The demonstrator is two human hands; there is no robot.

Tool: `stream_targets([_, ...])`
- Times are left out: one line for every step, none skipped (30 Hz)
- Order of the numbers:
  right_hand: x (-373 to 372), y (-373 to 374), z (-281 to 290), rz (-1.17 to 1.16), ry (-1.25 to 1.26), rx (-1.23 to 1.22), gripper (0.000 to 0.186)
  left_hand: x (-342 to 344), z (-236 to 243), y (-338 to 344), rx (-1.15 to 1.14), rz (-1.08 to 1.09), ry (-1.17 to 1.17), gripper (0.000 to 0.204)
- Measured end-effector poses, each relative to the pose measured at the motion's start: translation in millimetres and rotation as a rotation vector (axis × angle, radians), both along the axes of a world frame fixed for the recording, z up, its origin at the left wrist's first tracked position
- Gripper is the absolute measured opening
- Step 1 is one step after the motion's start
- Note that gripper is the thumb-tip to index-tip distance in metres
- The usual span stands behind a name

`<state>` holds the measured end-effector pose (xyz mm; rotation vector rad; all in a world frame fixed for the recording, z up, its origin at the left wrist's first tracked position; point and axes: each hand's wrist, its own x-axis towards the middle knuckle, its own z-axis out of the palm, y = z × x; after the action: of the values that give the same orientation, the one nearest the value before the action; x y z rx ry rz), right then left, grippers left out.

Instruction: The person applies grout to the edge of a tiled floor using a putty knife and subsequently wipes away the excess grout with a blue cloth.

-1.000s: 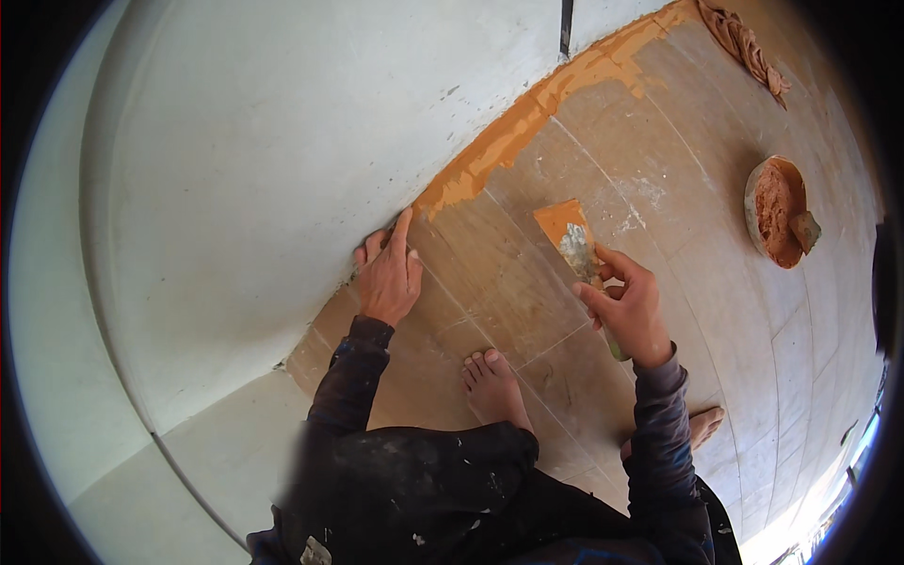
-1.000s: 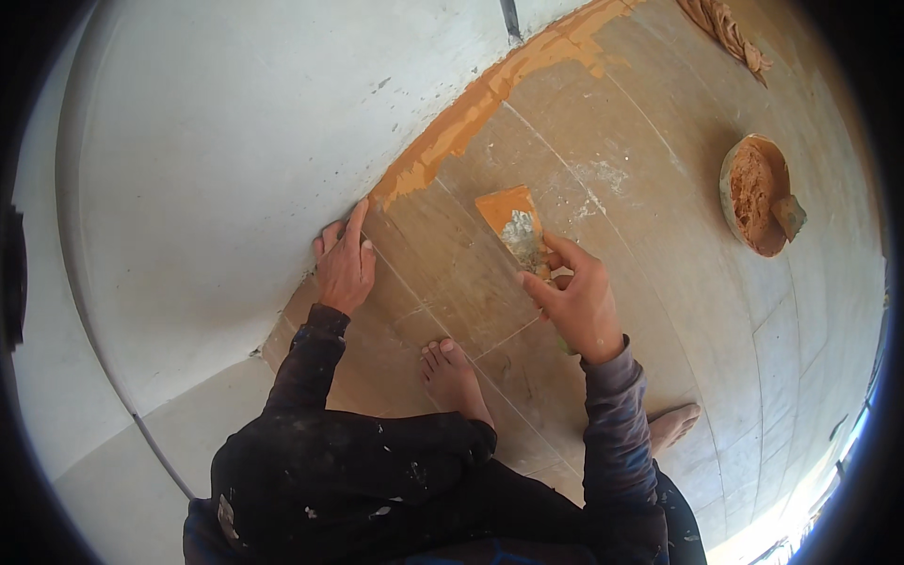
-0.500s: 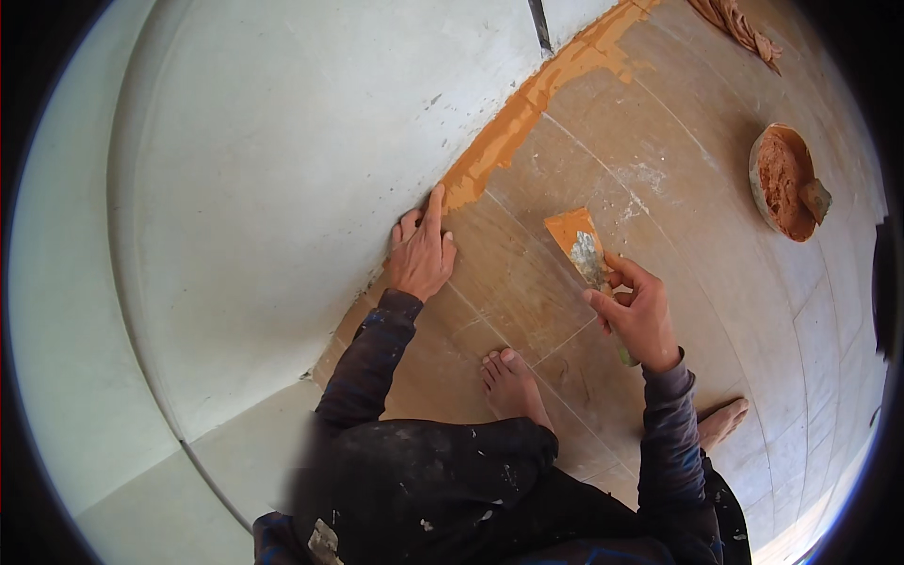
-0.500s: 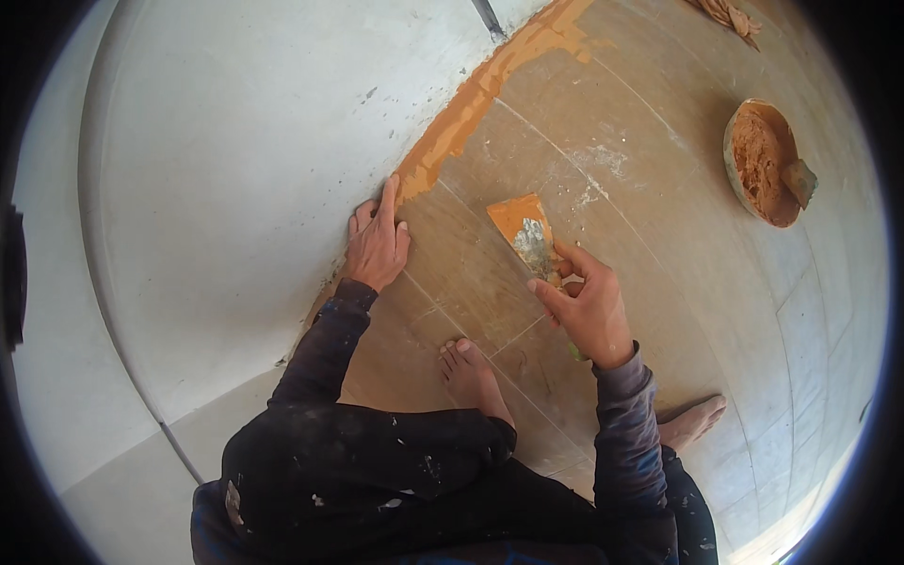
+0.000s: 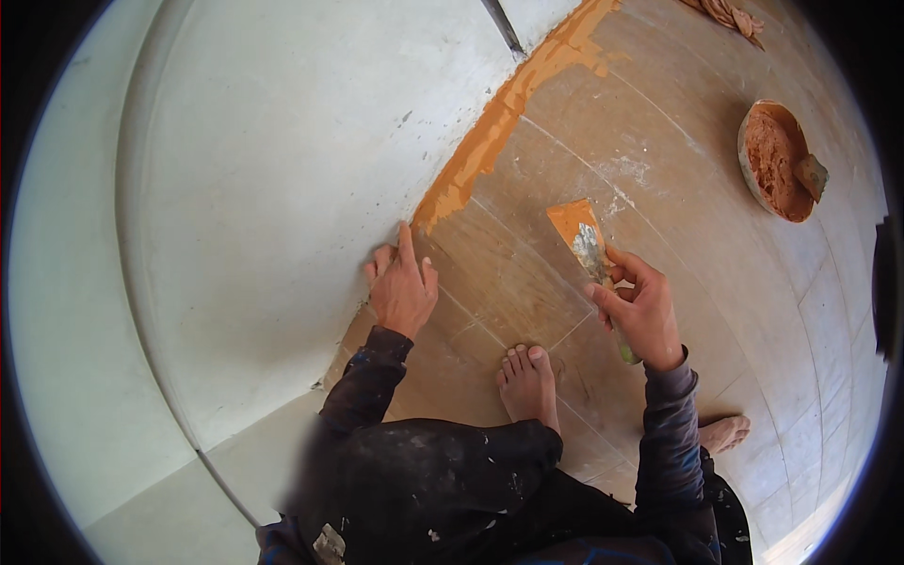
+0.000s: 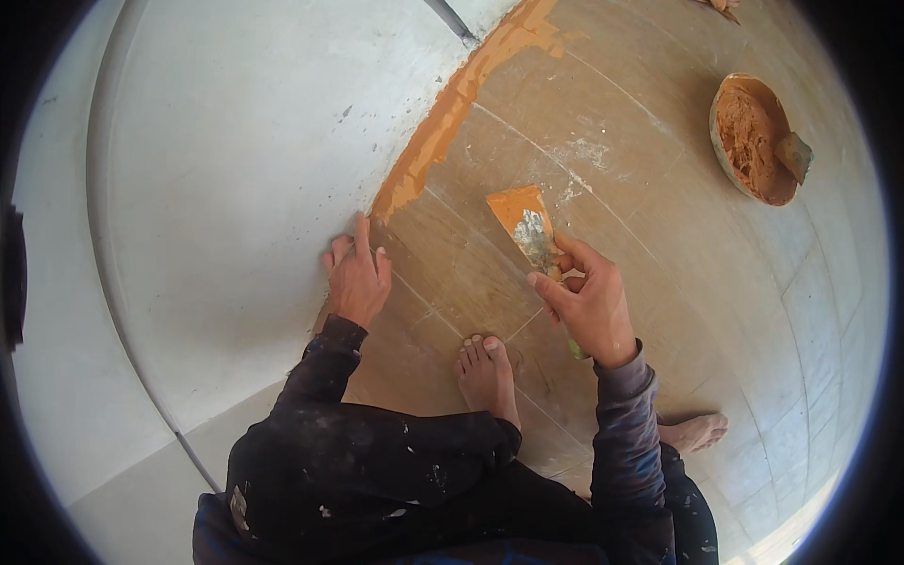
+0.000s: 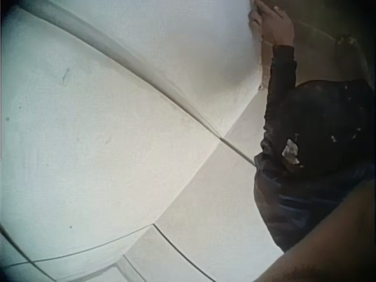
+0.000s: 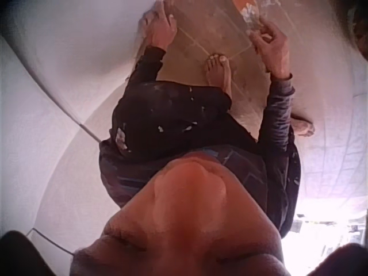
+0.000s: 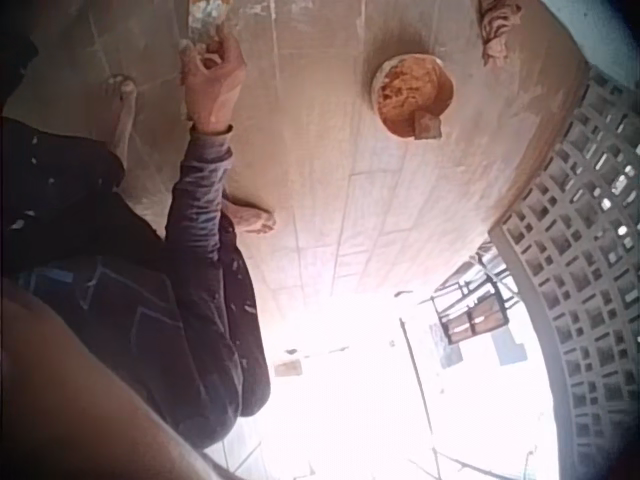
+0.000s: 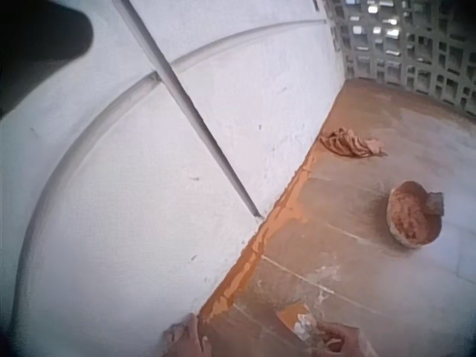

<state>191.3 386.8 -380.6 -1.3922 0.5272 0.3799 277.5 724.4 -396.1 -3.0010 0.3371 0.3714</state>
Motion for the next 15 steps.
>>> stream_targets([1.1,1.0,-0.8,-0.014,-0.007,0.026,0.055,0.9,-0.4,-3.8,-0.012,-0.066,-0.047,0.074])
stream_targets([2.2,1.3,-2.6,-0.028,-0.014,0.052,0.054,6.8,-6.1,-11.5,-0.004,-0.072,-0.046,0.074])
stream_targets([2.0,1.5,-6.1,-0.035,-0.004,0.057,0.054,18.8,-10.2,-27.7,-0.066,-0.151,-0.054,0.076])
stream_targets([3.4,2.0,-9.3,-0.036,-0.004,0.058,0.054,28.7,-13.1,-35.9,-0.121,-0.224,-0.064,0.078])
stream_targets([3.5,3.5,-11.5,-0.037,-0.004,0.058,0.053,36.0,-20.5,-35.9,-0.111,-0.225,-0.056,0.078])
stream_targets([4.2,4.1,-11.9,-0.04,-0.004,0.061,0.053,46.3,-29.0,-38.2,-0.151,-0.248,-0.106,0.08])
stream_targets([3.5,6.1,-11.6,-0.039,0.008,0.081,0.053,52.0,-34.1,-38.1,-0.191,-0.271,-0.157,0.082])
stream_targets([3.9,7.8,-10.4,-0.037,0.019,0.1,0.053,51.4,-34.1,-33.1,-0.189,-0.273,-0.158,0.082])
stream_targets([3.9,6.3,-10.1,-0.046,0.027,0.087,0.053,47.6,-36.5,-31.1,-0.117,-0.249,-0.147,0.082])
stream_targets([2.7,4.9,-7.3,-0.055,0.035,0.082,0.052,43.1,-34.8,-29.4,-0.04,-0.226,-0.134,0.083])
stream_targets([0.9,2.6,-5.7,-0.064,0.041,0.077,0.052,41.2,-33.1,-27.2,-0.048,-0.232,-0.125,0.083])
stream_targets([-0.7,-0.6,-5.7,-0.071,0.044,0.074,0.052,41.5,-28.1,-24.4,-0.017,-0.207,-0.074,0.084])
stream_targets([-2.9,-3.9,-6.1,-0.083,0.041,0.075,0.052,40.6,-23.6,-21.6,0.015,-0.182,-0.023,0.084])
stream_targets([-5.5,-7.2,-6.6,-0.096,0.038,0.077,0.052,37.6,-22.7,-16.9,0.014,-0.187,-0.021,0.084])
stream_targets([-7.1,-10.4,-7.2,-0.104,0.035,0.083,0.052,35.1,-19.6,-9.8,0.035,-0.206,-0.022,0.083])
